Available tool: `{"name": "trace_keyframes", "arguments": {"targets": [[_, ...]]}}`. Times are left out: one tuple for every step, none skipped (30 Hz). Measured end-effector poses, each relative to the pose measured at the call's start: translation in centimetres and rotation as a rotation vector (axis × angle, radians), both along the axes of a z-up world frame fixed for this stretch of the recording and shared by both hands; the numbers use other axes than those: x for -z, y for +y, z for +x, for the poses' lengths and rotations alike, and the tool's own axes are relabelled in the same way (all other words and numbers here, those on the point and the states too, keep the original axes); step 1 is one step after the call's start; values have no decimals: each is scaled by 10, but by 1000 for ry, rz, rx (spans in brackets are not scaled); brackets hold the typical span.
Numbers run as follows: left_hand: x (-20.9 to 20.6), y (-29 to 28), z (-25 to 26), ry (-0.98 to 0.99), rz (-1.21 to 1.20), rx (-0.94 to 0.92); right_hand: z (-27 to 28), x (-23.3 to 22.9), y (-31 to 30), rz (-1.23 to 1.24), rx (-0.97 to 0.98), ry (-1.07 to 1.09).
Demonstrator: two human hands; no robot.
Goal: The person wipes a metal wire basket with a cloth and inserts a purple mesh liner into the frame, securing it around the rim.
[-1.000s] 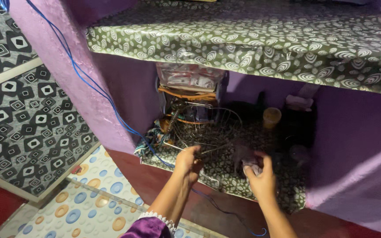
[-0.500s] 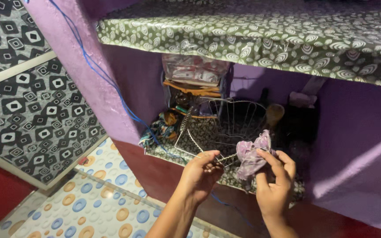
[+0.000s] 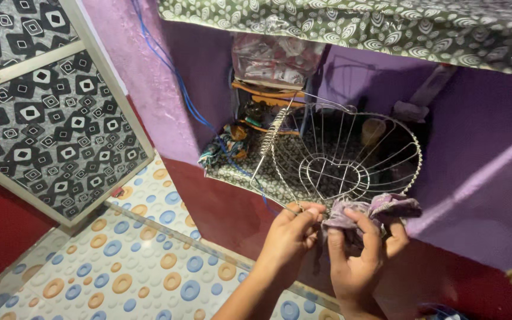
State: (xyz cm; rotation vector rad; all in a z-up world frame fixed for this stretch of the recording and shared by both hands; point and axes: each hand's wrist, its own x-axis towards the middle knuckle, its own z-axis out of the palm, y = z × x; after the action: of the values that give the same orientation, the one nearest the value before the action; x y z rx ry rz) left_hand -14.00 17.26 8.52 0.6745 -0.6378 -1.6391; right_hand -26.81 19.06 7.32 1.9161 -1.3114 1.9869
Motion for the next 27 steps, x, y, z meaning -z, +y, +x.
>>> {"name": "trace_keyframes", "arguments": {"targets": [[-1, 10, 0, 0, -20, 9, 1, 1, 9, 15, 25, -6], [-2, 23, 0, -1, -39, 17, 2, 2, 19, 31, 49, -13], [-3, 35, 0, -2, -57, 25, 4, 4, 30, 48, 74, -20], [-4, 48, 3, -28, -78, 32, 6, 4, 41, 130, 33, -126], [-6, 61, 6, -53, -99, 38, 8, 4, 50, 212, -9, -232], [-8, 76, 10, -80, -116, 46, 14, 4, 64, 297, -48, -340], [-10, 92, 14, -101, -78, 41, 19, 3, 80, 164, 58, -220], [-13, 109, 18, -124, -40, 36, 22, 1, 96, 34, 160, -96], [-16, 128, 24, -147, -1, 31, 28, -3, 110, -94, 259, 31], [-17, 149, 31, -175, -24, 14, 33, -7, 122, -102, 260, 30], [-17, 169, 38, -202, -48, -2, 36, -12, 134, -110, 260, 30], [-19, 187, 45, -227, -69, -22, 39, -18, 146, -116, 256, 32], [-20, 204, 53, -192, -61, -23, 44, -22, 158, -104, 218, 26], [-19, 220, 66, -162, -47, -27, 54, -24, 169, -86, 176, 16], [-17, 236, 79, -133, -32, -32, 63, -24, 183, -69, 134, 4], [-19, 250, 91, -114, -2, -29, 74, -27, 196, -62, 9, -65], [-20, 266, 103, -96, 29, -26, 83, -29, 210, -54, -116, -135], [-19, 281, 110, -70, 67, -32, 89, -29, 222, -39, -250, -200], [-18, 293, 118, -88, 72, -30, 93, -30, 232, 13, -263, -223], [-16, 306, 128, -110, 73, -29, 100, -30, 241, 62, -280, -251], [-16, 317, 139, -133, 74, -29, 107, -30, 247, 111, -297, -278], [-18, 324, 146, -162, 67, -57, 111, -32, 248, 150, -374, -333], [-22, 333, 152, -191, 60, -85, 116, -35, 250, 190, -451, -388], [-23, 345, 158, -220, 42, -115, 121, -35, 256, 219, -531, -440], [-25, 355, 161, -201, 54, -149, 125, -35, 261, 234, -569, -458], [-29, 355, 161, -183, 75, -197, 129, -36, 256, 261, -620, -479], [-32, 353, 162, -165, 95, -246, 133, -37, 249, 289, -671, -498]]}}
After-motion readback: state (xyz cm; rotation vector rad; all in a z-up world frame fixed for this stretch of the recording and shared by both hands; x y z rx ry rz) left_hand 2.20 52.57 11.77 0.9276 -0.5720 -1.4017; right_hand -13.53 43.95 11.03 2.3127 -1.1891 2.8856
